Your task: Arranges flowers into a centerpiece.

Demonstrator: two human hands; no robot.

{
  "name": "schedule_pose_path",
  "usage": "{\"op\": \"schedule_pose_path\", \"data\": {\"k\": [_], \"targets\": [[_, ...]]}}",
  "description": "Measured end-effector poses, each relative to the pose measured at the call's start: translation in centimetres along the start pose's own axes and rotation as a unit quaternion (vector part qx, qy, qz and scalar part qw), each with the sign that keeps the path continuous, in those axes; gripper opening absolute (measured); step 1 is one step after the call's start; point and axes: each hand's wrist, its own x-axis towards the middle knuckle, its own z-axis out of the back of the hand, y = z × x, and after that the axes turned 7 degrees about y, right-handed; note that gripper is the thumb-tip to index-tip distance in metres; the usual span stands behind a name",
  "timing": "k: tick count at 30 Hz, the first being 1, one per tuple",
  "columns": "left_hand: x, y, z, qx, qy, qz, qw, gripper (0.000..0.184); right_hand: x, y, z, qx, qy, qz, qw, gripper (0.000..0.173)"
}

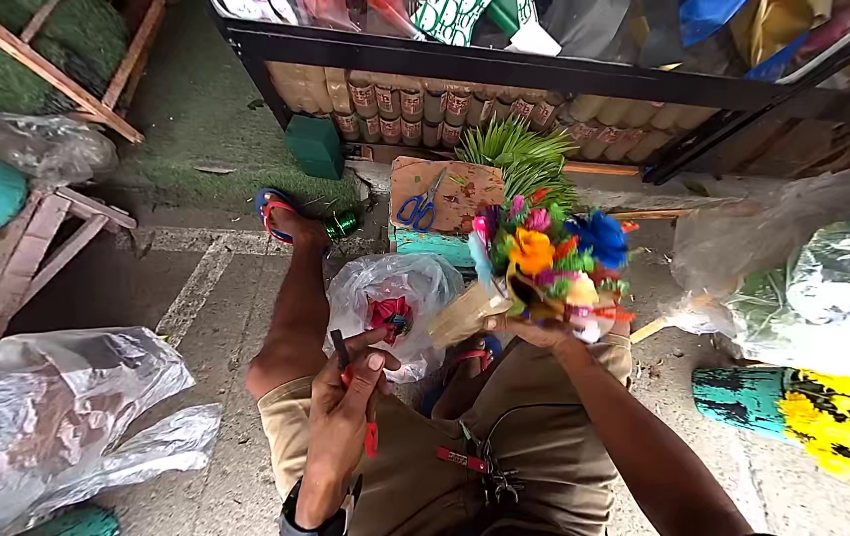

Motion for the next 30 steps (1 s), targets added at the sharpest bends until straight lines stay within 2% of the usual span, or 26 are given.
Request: {"op": "schedule_pose_path", "data": {"k": [2,4,7,11,13,14,17,20,22,25,26,28,30], "targets": [[-0.5,0.2,1.4,-0.008,-0.034,0.015,0.999,0.034,1.5,-1.8,2.0,0.140,-0.028,-0.015,0.990,0.059],[-0.9,0.6,2.7,-0.020,-0.068,0.031,0.997,0.034,3.3,-2.4,3.1,0.202,-0.045,-0.046,0.977,0.063],[-1.1,1.1,4.5,-0.029,-0.103,0.044,0.993,0.032,6.8,-2.5,4.0,0.204,-0.046,-0.073,0.975,0.064],[-2.0,1.4,6.9,0.005,-0.163,0.066,0.984,0.024,11.8,-4.3,4.5,0.239,-0.091,-0.049,0.966,0.048],[-2.7,1.5,8.3,0.016,-0.200,0.081,0.976,0.020,13.2,-5.5,4.5,0.272,-0.094,-0.048,0.956,0.055],[-3.0,1.7,9.0,0.016,-0.211,0.083,0.974,0.022,13.6,-5.7,4.2,0.279,-0.120,-0.068,0.950,0.058],[-4.0,2.4,10.7,-0.008,-0.233,0.089,0.968,0.028,13.5,-5.7,2.8,0.251,-0.281,-0.187,0.907,0.068],[-4.2,3.8,11.6,-0.046,-0.244,0.099,0.964,0.030,11.5,-5.8,1.5,0.232,-0.359,-0.209,0.880,0.078],[-3.8,4.7,11.8,-0.059,-0.246,0.109,0.961,0.031,10.3,-5.7,0.6,0.228,-0.382,-0.179,0.877,0.073],[-3.2,5.4,12.2,-0.069,-0.241,0.115,0.961,0.032,9.5,-5.9,-1.3,0.184,-0.410,-0.115,0.886,0.046],[-3.1,5.4,12.4,-0.077,-0.240,0.114,0.961,0.032,9.6,-6.3,-1.8,0.153,-0.404,-0.102,0.896,0.048],[-3.1,5.5,13.0,-0.100,-0.237,0.112,0.960,0.033,10.6,-6.9,-2.3,0.081,-0.398,-0.109,0.907,0.076],[-3.2,5.7,13.5,-0.122,-0.228,0.105,0.960,0.034,12.4,-7.4,-2.1,0.041,-0.420,-0.133,0.897,0.102]]}}
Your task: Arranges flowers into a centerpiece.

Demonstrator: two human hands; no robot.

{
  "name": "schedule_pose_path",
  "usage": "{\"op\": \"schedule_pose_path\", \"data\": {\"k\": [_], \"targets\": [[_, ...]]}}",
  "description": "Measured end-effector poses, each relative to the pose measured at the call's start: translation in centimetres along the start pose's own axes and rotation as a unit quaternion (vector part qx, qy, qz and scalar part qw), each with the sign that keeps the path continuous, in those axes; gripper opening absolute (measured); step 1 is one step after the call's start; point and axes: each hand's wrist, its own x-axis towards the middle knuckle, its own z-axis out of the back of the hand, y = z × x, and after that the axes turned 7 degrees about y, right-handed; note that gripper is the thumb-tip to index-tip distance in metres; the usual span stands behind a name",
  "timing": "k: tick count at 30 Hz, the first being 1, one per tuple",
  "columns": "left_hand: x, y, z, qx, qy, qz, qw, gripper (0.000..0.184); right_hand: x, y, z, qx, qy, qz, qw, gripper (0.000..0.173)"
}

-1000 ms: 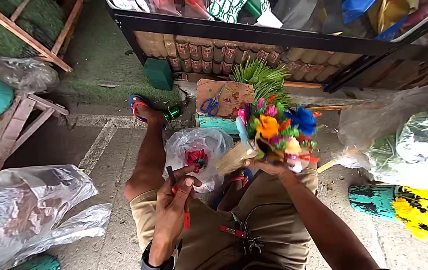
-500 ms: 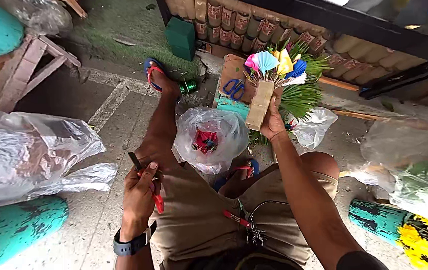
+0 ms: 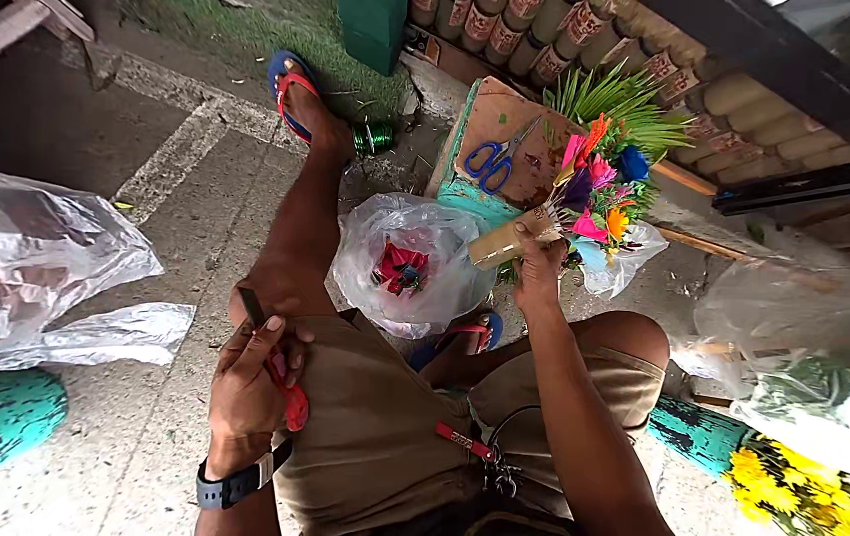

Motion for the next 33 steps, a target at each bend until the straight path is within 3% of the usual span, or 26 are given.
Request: {"op": "schedule_pose_path", "data": {"k": [2,9,12,14,16,18,19,21,23,25,28,30,33], "targets": [[0.0,0.0,0.4,-0.008,0.004,0.004,1.000,0.035,1.1,-0.1,-1.2,0.005,-0.033,0.010,0.999,0.105],[0.3,0.2,1.1,-0.034,-0.004,0.002,0.999,0.034,3.3,2.7,-3.6,-0.121,-0.019,0.131,0.984,0.071],[0.4,0.1,1.2,-0.044,-0.004,0.011,0.999,0.036,5.1,3.7,-3.7,-0.236,-0.010,0.161,0.958,0.079],[0.6,0.0,1.3,-0.058,0.001,0.015,0.998,0.037,3.5,4.7,-3.6,-0.304,-0.020,0.198,0.932,0.080],[0.7,-0.1,1.4,-0.070,0.001,0.015,0.997,0.038,-1.6,5.1,-4.1,-0.344,-0.007,0.260,0.902,0.061],[0.8,-0.2,1.3,-0.074,-0.004,0.010,0.997,0.038,-5.5,3.1,-5.1,-0.331,0.074,0.306,0.890,0.036],[0.9,-0.3,1.3,-0.073,-0.004,0.007,0.997,0.038,-6.5,1.3,-5.7,-0.326,0.130,0.282,0.893,0.027],[1.3,-0.4,1.0,-0.070,-0.008,0.004,0.997,0.037,-6.6,-3.2,-7.0,-0.330,0.233,0.102,0.909,0.021],[1.3,-0.5,0.9,-0.073,-0.015,0.005,0.997,0.035,-4.5,-8.3,-8.3,-0.353,0.259,-0.091,0.895,0.026],[1.3,-0.6,1.0,-0.082,-0.021,0.007,0.996,0.034,-1.9,-12.9,-9.4,-0.413,0.241,-0.166,0.862,0.031],[1.2,-0.8,1.4,-0.097,-0.021,0.014,0.995,0.034,1.4,-17.8,-10.5,-0.531,0.215,-0.196,0.796,0.040],[1.3,-1.0,1.6,-0.108,-0.014,0.008,0.994,0.034,1.6,-18.5,-12.0,-0.603,0.209,-0.182,0.748,0.041],[1.3,-1.2,1.5,-0.121,-0.017,0.006,0.992,0.035,-0.6,-18.3,-13.5,-0.693,0.250,-0.025,0.676,0.024]]}}
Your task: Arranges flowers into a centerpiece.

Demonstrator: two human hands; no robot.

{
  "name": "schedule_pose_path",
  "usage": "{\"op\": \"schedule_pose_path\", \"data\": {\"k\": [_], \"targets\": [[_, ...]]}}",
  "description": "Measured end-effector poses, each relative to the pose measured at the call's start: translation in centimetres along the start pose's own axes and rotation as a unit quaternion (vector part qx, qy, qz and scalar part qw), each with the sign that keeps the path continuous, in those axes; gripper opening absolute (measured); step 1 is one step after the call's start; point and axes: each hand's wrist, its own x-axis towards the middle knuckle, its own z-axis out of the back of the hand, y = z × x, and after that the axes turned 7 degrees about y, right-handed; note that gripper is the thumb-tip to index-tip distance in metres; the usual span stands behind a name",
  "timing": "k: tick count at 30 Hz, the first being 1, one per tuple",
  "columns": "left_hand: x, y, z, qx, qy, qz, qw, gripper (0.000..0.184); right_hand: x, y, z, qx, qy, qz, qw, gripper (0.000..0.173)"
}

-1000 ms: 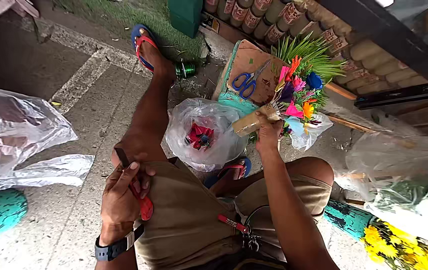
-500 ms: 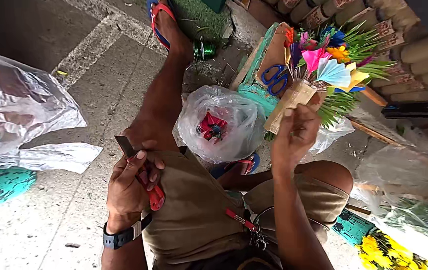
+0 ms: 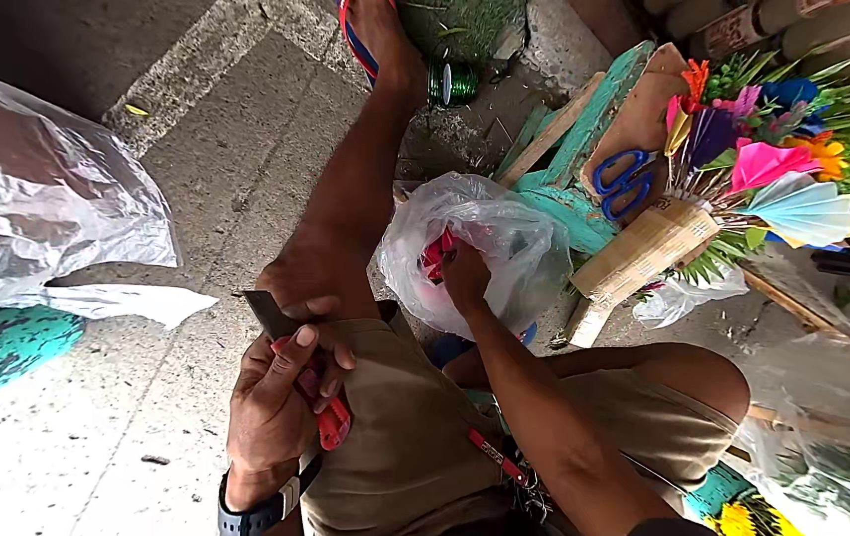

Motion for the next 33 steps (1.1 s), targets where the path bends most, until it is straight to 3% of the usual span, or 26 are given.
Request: {"op": "schedule_pose_path", "data": {"k": [2,4,8,14,18,21,25,30,33], "targets": [[0.2,-0.2,-0.1,-0.004,-0.001,0.000,1.000,0.036,0.6,0.2,-1.3,-0.103,-0.005,0.083,0.991,0.024],[0.1,-0.2,-0.1,-0.008,-0.003,0.000,1.000,0.035,1.2,-0.1,-1.7,-0.156,0.038,0.103,0.982,0.023],[-0.1,-0.2,0.3,-0.012,-0.005,-0.002,1.000,0.035,0.7,-1.2,0.8,-0.156,0.078,0.169,0.970,0.022],[-0.1,0.4,0.2,0.001,0.001,-0.011,1.000,0.034,-6.1,-4.6,8.2,0.036,-0.106,0.313,0.943,0.020],[-0.6,1.1,-0.4,0.027,-0.017,-0.012,0.999,0.034,-10.9,-4.0,12.3,0.080,-0.166,0.289,0.940,0.023],[-0.8,1.4,-1.4,0.061,-0.037,-0.011,0.997,0.031,-11.9,-4.0,13.6,0.023,-0.095,0.236,0.967,0.023],[-1.3,2.0,-2.6,0.090,-0.053,-0.003,0.995,0.029,-11.1,-4.9,12.0,-0.046,0.031,0.207,0.977,0.029],[-1.2,2.6,-2.6,0.104,-0.053,0.005,0.993,0.028,-9.3,-5.7,9.8,-0.025,-0.037,0.176,0.983,0.023],[-0.4,2.5,-2.8,0.108,-0.063,0.008,0.992,0.028,-7.3,-6.0,9.2,-0.057,0.011,0.154,0.986,0.031]]}}
